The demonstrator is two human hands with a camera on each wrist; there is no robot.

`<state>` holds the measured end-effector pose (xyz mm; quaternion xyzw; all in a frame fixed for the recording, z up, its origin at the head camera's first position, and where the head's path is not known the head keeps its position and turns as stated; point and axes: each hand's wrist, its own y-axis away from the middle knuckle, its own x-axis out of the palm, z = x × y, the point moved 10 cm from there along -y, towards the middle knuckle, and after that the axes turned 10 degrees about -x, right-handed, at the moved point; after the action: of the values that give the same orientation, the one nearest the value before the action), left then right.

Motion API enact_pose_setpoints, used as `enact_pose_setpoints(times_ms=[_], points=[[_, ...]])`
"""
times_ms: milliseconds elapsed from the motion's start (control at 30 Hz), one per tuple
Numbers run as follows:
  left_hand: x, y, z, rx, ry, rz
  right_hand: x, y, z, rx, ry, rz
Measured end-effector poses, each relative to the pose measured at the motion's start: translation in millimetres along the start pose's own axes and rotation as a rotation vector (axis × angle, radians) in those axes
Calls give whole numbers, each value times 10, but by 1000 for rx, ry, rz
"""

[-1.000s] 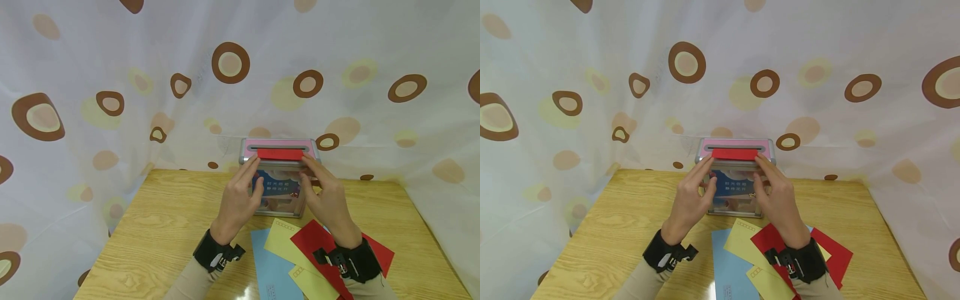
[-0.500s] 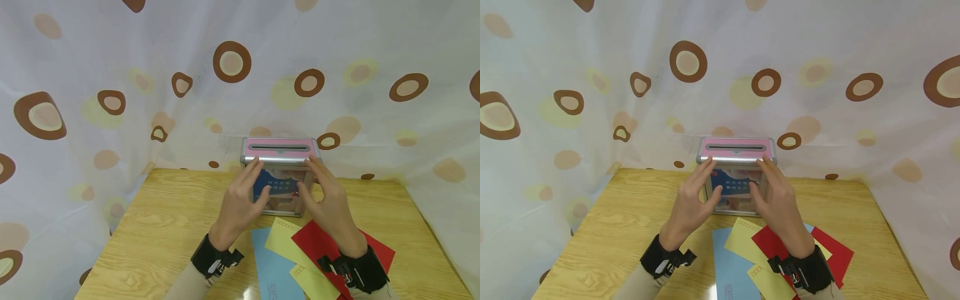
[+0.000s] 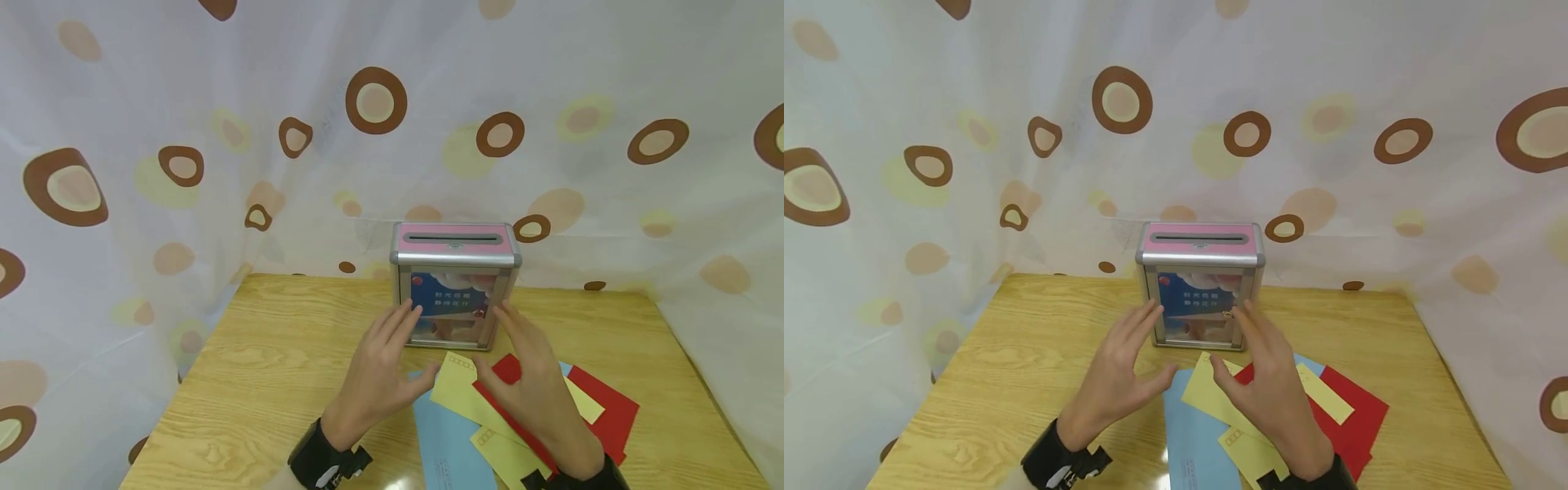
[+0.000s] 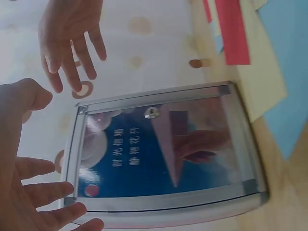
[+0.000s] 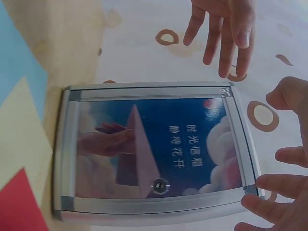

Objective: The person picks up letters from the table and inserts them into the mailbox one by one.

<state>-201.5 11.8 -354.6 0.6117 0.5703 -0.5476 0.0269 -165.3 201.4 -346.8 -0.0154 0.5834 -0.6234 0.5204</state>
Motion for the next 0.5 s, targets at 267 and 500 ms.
enact_pose_setpoints(times_ms=[267, 500], points=[[191, 401, 153, -50, -58, 89, 102, 387, -71, 139, 20, 68], [301, 646, 254, -86, -66, 132, 172, 759, -172, 251, 79, 118]])
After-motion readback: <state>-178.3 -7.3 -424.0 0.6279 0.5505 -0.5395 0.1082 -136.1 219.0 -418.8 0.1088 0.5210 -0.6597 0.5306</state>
